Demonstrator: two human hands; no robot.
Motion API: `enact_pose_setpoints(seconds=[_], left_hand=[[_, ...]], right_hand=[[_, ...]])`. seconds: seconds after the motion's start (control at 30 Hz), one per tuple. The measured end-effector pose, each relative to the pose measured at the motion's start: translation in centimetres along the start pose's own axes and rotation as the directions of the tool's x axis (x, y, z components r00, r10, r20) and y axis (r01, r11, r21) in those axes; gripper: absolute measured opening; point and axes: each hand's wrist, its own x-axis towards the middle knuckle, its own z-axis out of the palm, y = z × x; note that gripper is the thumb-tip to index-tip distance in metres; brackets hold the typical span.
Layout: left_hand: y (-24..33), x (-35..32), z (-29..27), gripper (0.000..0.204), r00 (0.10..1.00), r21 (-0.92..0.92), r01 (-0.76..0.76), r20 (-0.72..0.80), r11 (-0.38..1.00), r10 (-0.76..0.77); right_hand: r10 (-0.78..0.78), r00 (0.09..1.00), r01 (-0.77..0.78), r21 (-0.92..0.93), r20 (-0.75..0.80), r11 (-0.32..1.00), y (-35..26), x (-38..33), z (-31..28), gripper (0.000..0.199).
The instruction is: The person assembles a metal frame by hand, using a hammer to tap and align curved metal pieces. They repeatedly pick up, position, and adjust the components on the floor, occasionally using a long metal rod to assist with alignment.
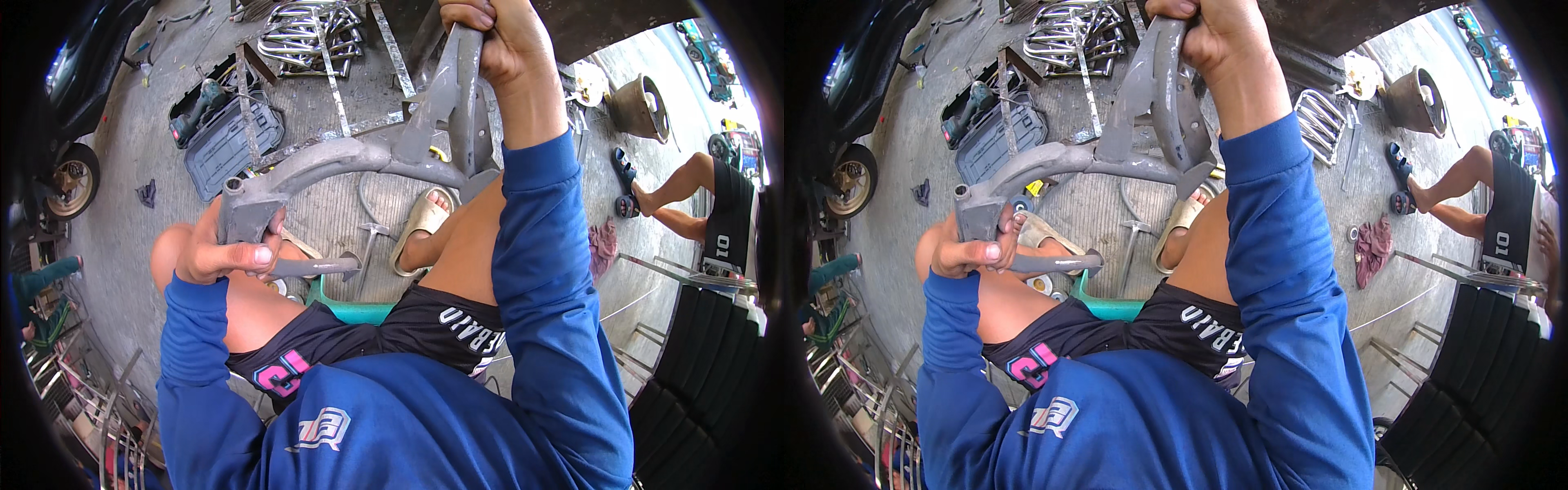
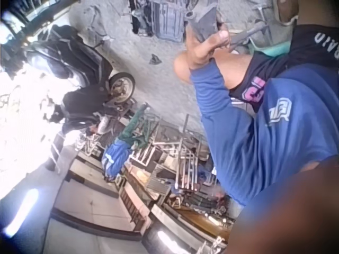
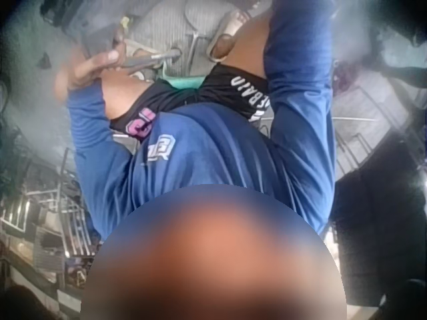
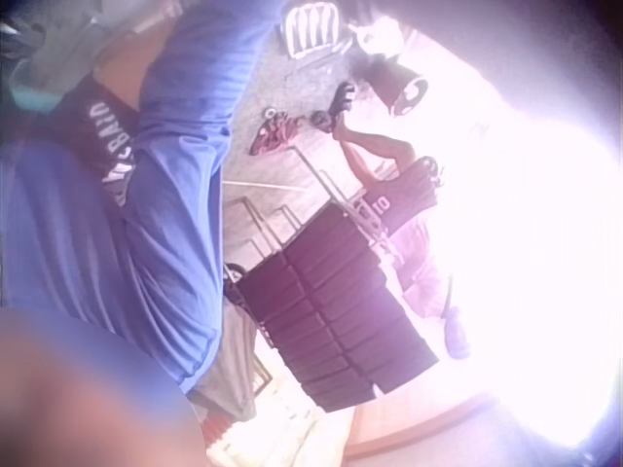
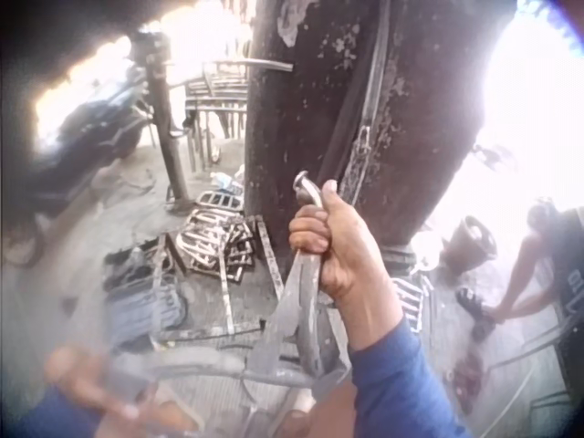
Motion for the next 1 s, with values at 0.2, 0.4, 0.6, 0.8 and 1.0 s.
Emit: enact_pose_setpoints(seconds=[0.2, 0.4, 0.6, 0.8, 1.0], left_hand=[[-0.5, -0.1, 0.0, 0.055, 0.995, 0.195, -0.088, -0.028, 0.977, 0.096], [-0.9, -0.1, 0.8, 0.051, 0.937, 0.665, -0.270, 0.015, 0.696, 0.349], [-1.3, 1.8, 0.4, 0.056, 0.703, 0.788, -0.580, 0.357, 0.205, 0.615], [-1.8, 1.5, 0.7, 0.064, 0.662, 0.897, -0.382, 0.433, -0.222, 0.611], [-1.4, 1.4, 0.4, 0.068, 0.701, 0.915, -0.388, 0.371, -0.111, 0.609]], right_hand=[[-0.056, 0.979, 0.069, -0.064, 0.194, 0.996, -0.1, -1.6, 1.9, 0.038], [-0.103, 0.955, 0.125, -0.062, 0.278, 0.990, -0.5, -3.7, 3.8, 0.042], [-0.096, 0.820, 0.143, -0.040, 0.564, 0.989, -1.7, -5.8, 4.6, 0.041], [-0.008, 0.503, 0.398, -0.224, 0.864, 0.890, -3.3, -6.6, 3.1, 0.060], [-0.044, 0.591, 0.335, -0.195, 0.805, 0.922, -3.5, -6.4, 1.7, 0.064]])
